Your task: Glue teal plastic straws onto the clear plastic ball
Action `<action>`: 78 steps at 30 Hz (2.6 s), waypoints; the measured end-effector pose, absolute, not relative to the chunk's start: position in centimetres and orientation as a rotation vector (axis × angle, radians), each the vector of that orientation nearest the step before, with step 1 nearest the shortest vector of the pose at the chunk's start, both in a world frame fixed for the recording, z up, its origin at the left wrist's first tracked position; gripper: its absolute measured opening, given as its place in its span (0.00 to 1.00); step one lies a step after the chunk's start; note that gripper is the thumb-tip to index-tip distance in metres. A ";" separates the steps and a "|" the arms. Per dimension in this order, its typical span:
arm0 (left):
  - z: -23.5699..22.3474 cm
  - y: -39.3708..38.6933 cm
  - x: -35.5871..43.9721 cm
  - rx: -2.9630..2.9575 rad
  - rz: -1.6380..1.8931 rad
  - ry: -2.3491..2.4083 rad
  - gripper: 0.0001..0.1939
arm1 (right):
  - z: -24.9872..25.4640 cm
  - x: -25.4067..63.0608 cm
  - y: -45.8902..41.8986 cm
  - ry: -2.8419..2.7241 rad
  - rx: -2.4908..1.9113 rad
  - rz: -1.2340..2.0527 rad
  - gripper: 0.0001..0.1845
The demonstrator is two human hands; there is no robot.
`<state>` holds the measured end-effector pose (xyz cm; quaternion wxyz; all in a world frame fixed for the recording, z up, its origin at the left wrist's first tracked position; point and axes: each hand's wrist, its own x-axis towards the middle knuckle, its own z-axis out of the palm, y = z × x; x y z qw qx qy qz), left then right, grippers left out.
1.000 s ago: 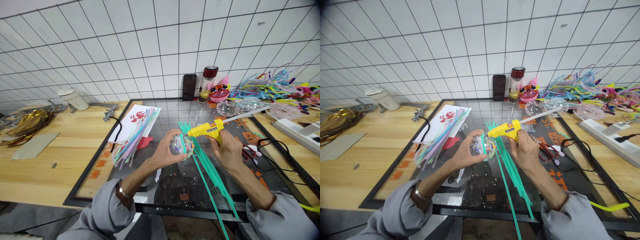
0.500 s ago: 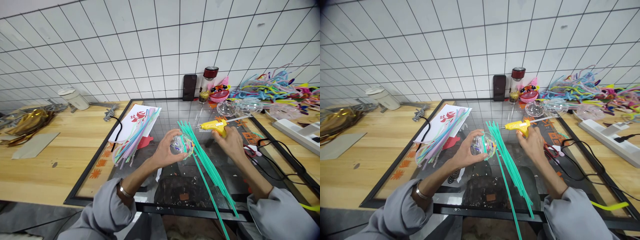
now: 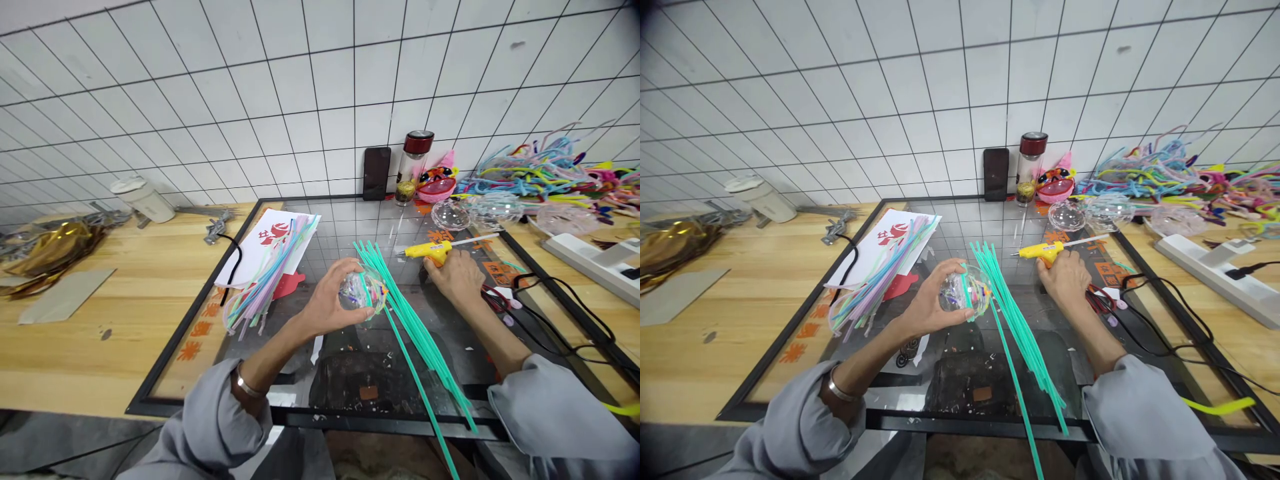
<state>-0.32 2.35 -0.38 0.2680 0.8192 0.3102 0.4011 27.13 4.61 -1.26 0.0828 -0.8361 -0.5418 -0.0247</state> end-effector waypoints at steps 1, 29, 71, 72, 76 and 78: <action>-0.4 2.3 -0.3 2.208 1.077 0.835 0.29 | -1.3 27.1 4.7 -1.624 -2.496 -0.071 0.31; -0.9 2.5 -0.3 2.178 1.097 0.847 0.31 | -2.2 26.1 7.0 -2.120 -1.105 -0.206 0.11; -1.1 2.6 -0.3 2.211 1.089 0.836 0.31 | -0.6 20.3 -1.3 -2.080 -0.471 -0.186 0.17; -1.1 2.6 -0.3 2.207 1.081 0.839 0.31 | -0.6 20.3 -1.3 -2.084 -0.472 -0.192 0.17; -0.9 2.6 -0.3 2.199 1.072 0.848 0.31 | -0.4 20.3 -1.3 -2.096 -0.459 -0.223 0.15; -0.9 2.6 -0.3 2.205 1.078 0.840 0.31 | -0.2 20.2 -1.3 -2.106 -0.454 -0.217 0.14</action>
